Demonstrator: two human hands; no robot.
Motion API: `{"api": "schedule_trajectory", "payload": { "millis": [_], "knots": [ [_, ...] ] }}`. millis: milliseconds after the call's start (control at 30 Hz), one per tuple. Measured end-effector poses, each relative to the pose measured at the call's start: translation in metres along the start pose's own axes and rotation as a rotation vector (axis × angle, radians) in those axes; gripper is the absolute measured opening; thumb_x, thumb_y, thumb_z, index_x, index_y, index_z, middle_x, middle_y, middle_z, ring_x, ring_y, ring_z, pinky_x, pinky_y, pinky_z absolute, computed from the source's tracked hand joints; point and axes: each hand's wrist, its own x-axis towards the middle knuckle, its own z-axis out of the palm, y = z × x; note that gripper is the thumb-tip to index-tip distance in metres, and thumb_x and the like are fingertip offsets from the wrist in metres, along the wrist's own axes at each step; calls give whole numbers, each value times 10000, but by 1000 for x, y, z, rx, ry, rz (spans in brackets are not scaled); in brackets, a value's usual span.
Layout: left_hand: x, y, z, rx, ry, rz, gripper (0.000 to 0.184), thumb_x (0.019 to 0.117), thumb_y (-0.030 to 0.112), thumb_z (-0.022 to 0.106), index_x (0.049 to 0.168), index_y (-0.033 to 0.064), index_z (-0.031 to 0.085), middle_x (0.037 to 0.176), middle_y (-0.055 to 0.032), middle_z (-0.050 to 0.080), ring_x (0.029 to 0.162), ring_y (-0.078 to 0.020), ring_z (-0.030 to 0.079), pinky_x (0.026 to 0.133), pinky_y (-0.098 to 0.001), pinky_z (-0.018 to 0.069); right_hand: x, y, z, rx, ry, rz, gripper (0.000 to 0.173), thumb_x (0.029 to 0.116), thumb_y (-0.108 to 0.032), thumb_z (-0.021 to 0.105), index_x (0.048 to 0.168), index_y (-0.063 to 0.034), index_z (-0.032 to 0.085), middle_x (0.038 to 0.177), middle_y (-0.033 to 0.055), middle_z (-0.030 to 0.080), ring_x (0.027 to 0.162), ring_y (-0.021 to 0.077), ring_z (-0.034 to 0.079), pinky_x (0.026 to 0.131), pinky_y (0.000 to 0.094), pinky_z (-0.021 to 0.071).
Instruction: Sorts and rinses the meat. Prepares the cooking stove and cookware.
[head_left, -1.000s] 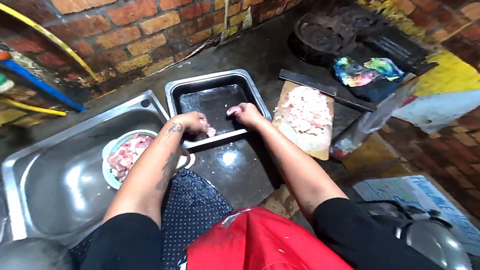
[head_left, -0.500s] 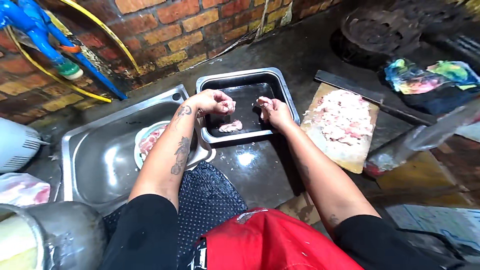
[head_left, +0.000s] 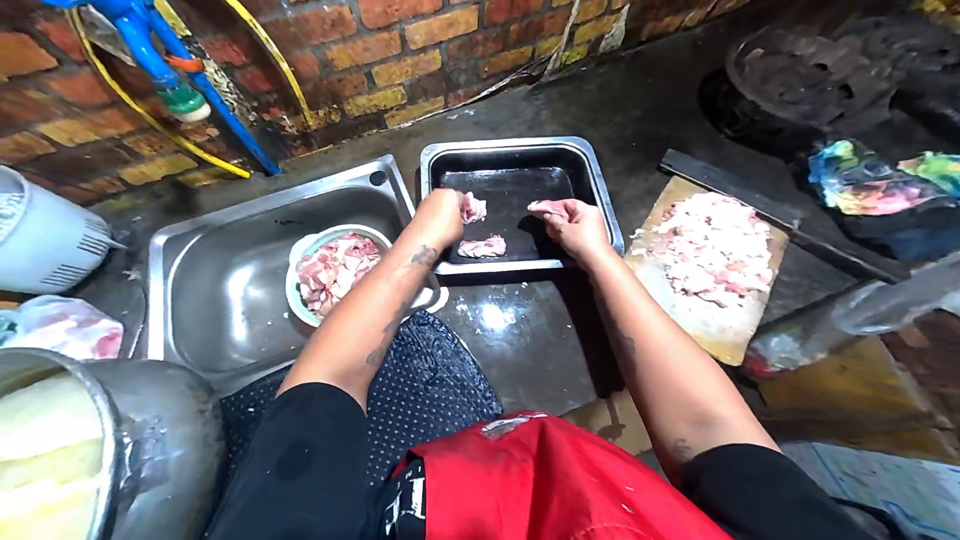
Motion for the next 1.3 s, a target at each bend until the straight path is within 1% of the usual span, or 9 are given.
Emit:
{"api": "schedule_trajectory", "payload": {
  "millis": [133, 267, 333, 467, 600, 733, 933, 1100, 1300],
  "knots": [
    [-17, 17, 36, 59, -119, -8, 342, 915, 250, 770, 1089, -41, 724, 1145, -263, 689, 1134, -436, 653, 990, -628, 514, -3, 4, -3, -61, -1, -101, 366, 963, -80, 681, 1321, -6, 658, 1209, 213, 707, 1123, 308, 689, 1027, 505, 520],
    [-21, 32, 49, -59, -73, -15, 245, 921, 161, 734, 1039, -54, 727, 1117, -259, 699, 1105, -423, 670, 953, -608, 542, -19, -9, 0, -69, 27, -261, 328, 1005, -86, 632, 1300, 59, 641, 1175, 251, 700, 1061, 305, 695, 1000, 461, 535],
    [-13, 36, 51, -192, -100, 20, 245, 948, 146, 704, 1082, -58, 729, 1145, -262, 696, 1149, -415, 651, 1007, -598, 510, -26, -9, 2, -62, 37, -389, 343, 1006, -79, 576, 1292, 105, 623, 1149, 277, 691, 1035, 286, 686, 977, 412, 535],
    [-20, 36, 45, -397, -77, 174, 207, 962, 34, 671, 1148, -39, 725, 1126, -217, 722, 1111, -344, 678, 1015, -516, 510, -32, -6, 6, -150, -4, -554, 313, 1029, -142, 562, 1132, 110, 717, 1273, 316, 655, 1235, 387, 632, 1099, 459, 463],
    [-39, 11, 29, -550, 202, 260, 228, 958, -50, 580, 1133, -67, 725, 1127, -215, 735, 1108, -300, 700, 1026, -451, 521, -43, -4, 3, -183, 29, -509, 254, 989, -101, 595, 1077, 94, 732, 1253, 314, 655, 1217, 389, 623, 1053, 454, 480],
    [-77, -48, -11, -429, 438, 43, 191, 957, -15, 598, 1103, -65, 712, 1117, -212, 722, 1079, -302, 700, 991, -460, 545, -57, 3, -5, -167, 115, -458, 255, 983, -80, 593, 1091, 120, 708, 1194, 316, 671, 1163, 362, 648, 1023, 424, 500],
    [-134, -132, -19, 136, -24, -236, 165, 920, 112, 689, 1034, 4, 742, 1056, -244, 711, 1078, -456, 663, 913, -681, 502, -95, 6, -5, -134, 269, -482, 251, 973, -72, 584, 1059, 123, 718, 1144, 314, 688, 1141, 359, 656, 1028, 379, 495],
    [-140, -125, 14, 406, -155, -318, 214, 870, 12, 712, 1078, -26, 743, 1313, -246, 622, 1253, -466, 568, 945, -639, 518, -117, 1, -7, -75, 282, -556, 244, 959, -60, 589, 1026, 139, 713, 1111, 313, 691, 1094, 296, 680, 965, 302, 528],
    [-125, -103, 14, 525, -246, -383, 221, 883, -29, 690, 1096, -89, 695, 1318, -283, 588, 1251, -479, 559, 881, -606, 560, -139, 3, -41, -24, 337, -549, 276, 986, -73, 587, 1061, 177, 678, 1116, 302, 679, 1020, 147, 680, 876, 203, 540]
  ]
}}
